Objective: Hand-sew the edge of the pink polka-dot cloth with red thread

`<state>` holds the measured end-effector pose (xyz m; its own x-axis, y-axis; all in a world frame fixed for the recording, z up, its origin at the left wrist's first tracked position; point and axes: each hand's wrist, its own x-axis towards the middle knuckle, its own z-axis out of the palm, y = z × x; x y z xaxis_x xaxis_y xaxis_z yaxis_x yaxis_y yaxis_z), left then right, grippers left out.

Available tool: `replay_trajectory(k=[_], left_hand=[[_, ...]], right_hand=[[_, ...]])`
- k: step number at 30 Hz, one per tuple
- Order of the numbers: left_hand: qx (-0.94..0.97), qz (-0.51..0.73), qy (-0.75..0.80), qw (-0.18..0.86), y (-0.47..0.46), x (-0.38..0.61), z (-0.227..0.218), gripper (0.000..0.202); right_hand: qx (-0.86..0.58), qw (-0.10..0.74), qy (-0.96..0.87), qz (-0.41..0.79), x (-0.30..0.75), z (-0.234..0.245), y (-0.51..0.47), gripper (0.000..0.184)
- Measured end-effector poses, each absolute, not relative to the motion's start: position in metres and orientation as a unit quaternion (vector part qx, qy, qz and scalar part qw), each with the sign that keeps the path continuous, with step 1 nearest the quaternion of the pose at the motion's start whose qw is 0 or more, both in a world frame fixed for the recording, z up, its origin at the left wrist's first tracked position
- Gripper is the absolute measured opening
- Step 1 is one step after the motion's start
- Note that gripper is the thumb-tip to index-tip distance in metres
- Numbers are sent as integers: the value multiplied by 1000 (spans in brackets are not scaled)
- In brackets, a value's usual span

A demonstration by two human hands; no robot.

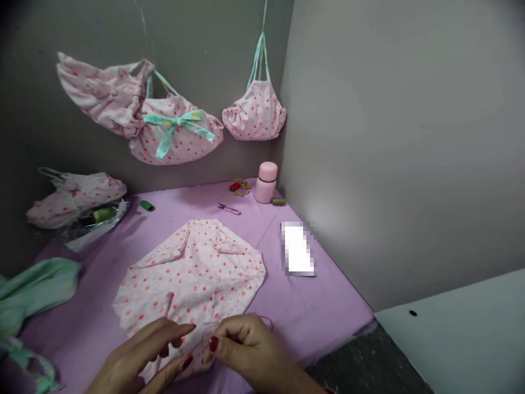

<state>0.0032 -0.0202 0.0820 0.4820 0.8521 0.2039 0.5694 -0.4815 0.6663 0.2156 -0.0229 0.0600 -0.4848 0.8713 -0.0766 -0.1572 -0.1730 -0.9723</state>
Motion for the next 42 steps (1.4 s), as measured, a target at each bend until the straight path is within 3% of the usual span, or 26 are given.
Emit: replay_trajectory(k=[3,8,12,14,19,23,26,32,37,39,42], left_hand=[[815,235,469,245,-15,-8,75,14],[827,51,499,254,-10,-17,51,17],[829,-29,495,258,-11,-9,41,17],[818,-30,507,270,-12,-6,41,19],[773,9,552,313,-17,-12,33,22],[747,38,573,335,-17,-15,24,22],[731,33,592,339,-16,-14,28,25],[775,3,526,350,-17,-11,36,22],[747,8,568,344,-20,-8,20,23],[737,26,581,344,-22,-8,11,21],[732,40,586,346,-26,-7,3,20]], right_hand=[[-364,374,-552,650,218,60,-21,33],[-472,321,-618,541,223,52,-14,36],[-549,236,-700,390,223,41,-9,19],[-580,215,-714,327,225,39,-6,28],[-641,144,-701,278,234,37,4,21],[-637,168,-715,233,236,35,7,16],[-614,200,-717,263,227,35,2,18],[-523,249,-679,451,200,34,-13,12],[-453,273,-602,598,193,26,-19,17],[-455,252,-622,585,195,24,-21,14],[-527,223,-696,433,203,27,-19,20]])
